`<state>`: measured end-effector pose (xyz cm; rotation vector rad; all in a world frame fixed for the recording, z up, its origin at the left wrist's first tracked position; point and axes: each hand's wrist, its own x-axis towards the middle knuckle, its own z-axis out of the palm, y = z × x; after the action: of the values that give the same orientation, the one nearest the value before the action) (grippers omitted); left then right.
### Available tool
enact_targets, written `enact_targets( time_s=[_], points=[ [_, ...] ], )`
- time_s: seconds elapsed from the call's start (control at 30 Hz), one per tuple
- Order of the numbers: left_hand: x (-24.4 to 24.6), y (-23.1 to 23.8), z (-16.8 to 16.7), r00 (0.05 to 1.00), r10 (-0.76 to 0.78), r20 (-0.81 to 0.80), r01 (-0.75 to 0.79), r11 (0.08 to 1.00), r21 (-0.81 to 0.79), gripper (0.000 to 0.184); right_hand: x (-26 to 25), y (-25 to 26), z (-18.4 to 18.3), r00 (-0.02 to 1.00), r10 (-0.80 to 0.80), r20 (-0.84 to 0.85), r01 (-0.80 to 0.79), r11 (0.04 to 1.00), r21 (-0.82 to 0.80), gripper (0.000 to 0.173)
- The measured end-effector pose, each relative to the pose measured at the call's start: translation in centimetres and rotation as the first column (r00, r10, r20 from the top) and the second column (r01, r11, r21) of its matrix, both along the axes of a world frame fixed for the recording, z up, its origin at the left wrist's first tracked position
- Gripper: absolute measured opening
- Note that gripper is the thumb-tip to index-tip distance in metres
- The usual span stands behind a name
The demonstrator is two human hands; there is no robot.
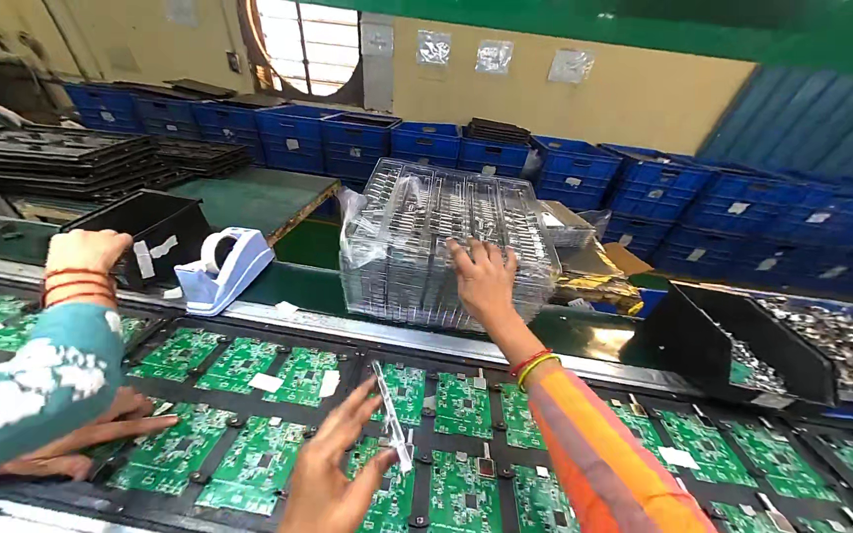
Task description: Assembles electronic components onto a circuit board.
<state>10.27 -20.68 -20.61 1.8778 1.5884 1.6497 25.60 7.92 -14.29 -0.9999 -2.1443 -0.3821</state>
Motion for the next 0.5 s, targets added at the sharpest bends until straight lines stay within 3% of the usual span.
enact_targets(
  time_s=[0.17, 0.33, 0.5],
  points=[
    [1.1, -1.7, -2.8, 0.994, -0.071, 0.089, 0.085, 0.983, -0.163, 0.048, 0.2, 1.2, 1.5, 0.998, -0.039, 0.039, 0.045, 0.989, -0.144, 0.037],
    [1.9, -1.8, -4.4, 0.989, -0.133, 0.066, 0.144, 0.966, -0.215, 0.048, 0.4, -0.4, -0.7, 0.999, -0.033, -0.016, 0.033, 0.999, -0.001, 0.037],
    [1.9, -1.0, -5.2, 0.988, -0.135, -0.067, 0.124, 0.981, -0.152, 0.048, 1.1, -0.4, -0.4, 0.998, -0.005, 0.064, 0.006, 1.000, -0.013, 0.041]
  ],
)
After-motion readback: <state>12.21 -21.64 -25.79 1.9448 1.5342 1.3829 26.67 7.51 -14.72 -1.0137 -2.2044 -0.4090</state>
